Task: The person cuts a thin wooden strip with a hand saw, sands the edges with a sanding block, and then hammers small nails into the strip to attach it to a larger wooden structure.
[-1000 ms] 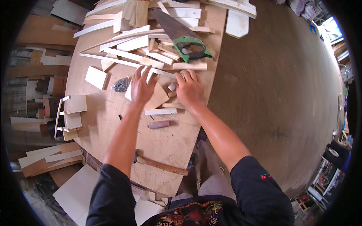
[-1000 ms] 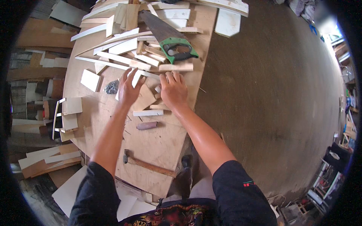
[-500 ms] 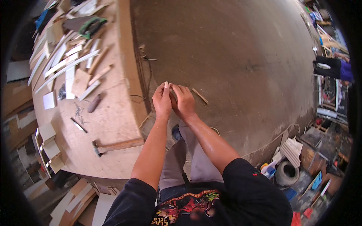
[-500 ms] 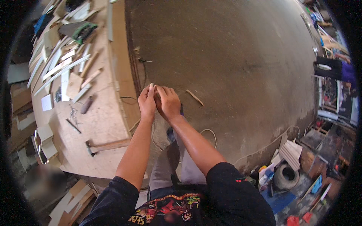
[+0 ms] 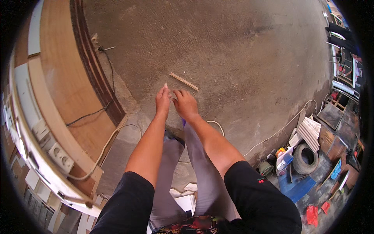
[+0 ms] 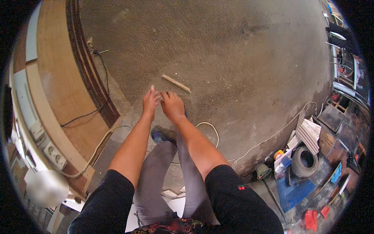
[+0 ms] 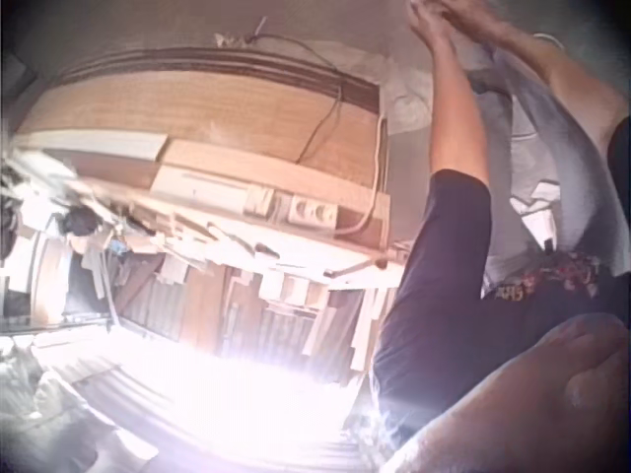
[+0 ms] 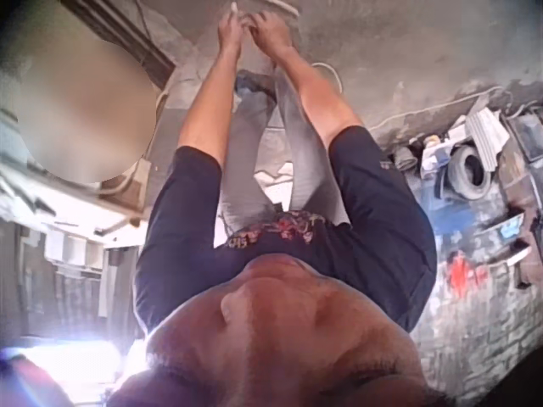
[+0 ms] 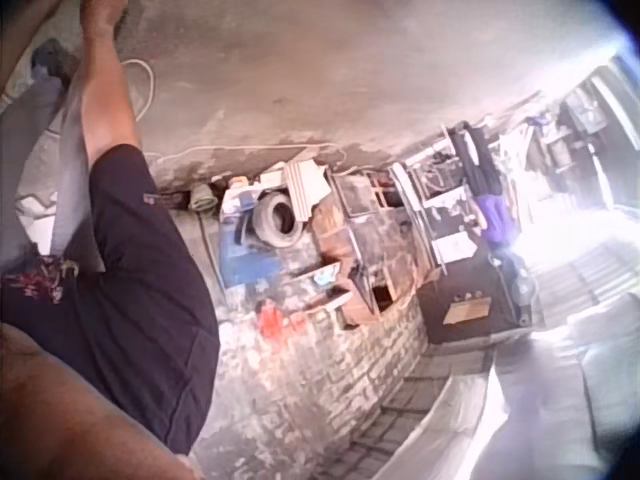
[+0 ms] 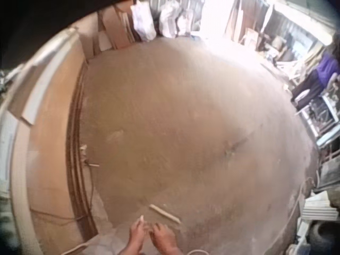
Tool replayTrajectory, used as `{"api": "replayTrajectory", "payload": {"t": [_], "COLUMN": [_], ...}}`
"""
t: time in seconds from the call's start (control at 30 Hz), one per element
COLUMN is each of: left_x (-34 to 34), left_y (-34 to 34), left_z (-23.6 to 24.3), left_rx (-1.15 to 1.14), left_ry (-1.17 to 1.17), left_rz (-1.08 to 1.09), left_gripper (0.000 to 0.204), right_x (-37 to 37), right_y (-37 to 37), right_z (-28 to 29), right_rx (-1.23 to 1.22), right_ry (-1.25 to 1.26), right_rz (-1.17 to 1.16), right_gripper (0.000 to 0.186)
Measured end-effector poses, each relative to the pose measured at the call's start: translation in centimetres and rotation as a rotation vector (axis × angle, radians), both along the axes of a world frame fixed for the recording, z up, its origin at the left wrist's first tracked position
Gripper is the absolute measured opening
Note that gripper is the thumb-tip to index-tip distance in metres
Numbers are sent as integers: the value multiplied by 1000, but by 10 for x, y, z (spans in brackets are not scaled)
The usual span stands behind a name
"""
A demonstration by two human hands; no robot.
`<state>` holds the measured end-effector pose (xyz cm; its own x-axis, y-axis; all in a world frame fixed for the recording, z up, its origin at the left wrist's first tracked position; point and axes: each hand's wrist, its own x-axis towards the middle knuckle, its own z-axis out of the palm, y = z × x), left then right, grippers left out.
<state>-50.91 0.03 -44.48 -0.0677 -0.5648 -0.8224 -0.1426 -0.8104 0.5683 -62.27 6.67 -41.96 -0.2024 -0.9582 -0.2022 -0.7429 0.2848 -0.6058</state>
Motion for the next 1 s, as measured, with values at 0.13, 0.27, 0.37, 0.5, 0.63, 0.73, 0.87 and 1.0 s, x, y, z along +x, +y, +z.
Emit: {"api": "replayTrajectory", "payload": {"t": [0.13,0.27,0.37,0.5,0.63,0.73,0.87,1.0], "left_x": [-14,-11,-19,-24,-34,-34,-34,-46], "left_y": [16,26,27,23,20,23,20,12], "left_z": [-50,-93,-103,-126,-148,-161,-156,-116], "left_rx": [149,147,254,286,317,331,330,283], "left_ry": [-77,-96,-119,-98,-49,-50,-46,2], "left_rz": [-95,-181,-162,-149,-109,-87,-66,-88], "left_gripper": [86,86,88,90,88,87,85,81], "right_x": [-26,-47,-57,-60,-58,-54,-61,-71], "right_y": [26,46,49,37,33,36,28,27], "right_z": [-70,-128,-162,-185,-205,-214,-197,-138], "right_rx": [267,418,510,625,691,644,548,230], "right_ry": [31,138,204,219,211,241,183,72], "right_rz": [25,78,89,142,157,137,107,11], "right_gripper": [43,41,40,47,48,47,45,36]}}
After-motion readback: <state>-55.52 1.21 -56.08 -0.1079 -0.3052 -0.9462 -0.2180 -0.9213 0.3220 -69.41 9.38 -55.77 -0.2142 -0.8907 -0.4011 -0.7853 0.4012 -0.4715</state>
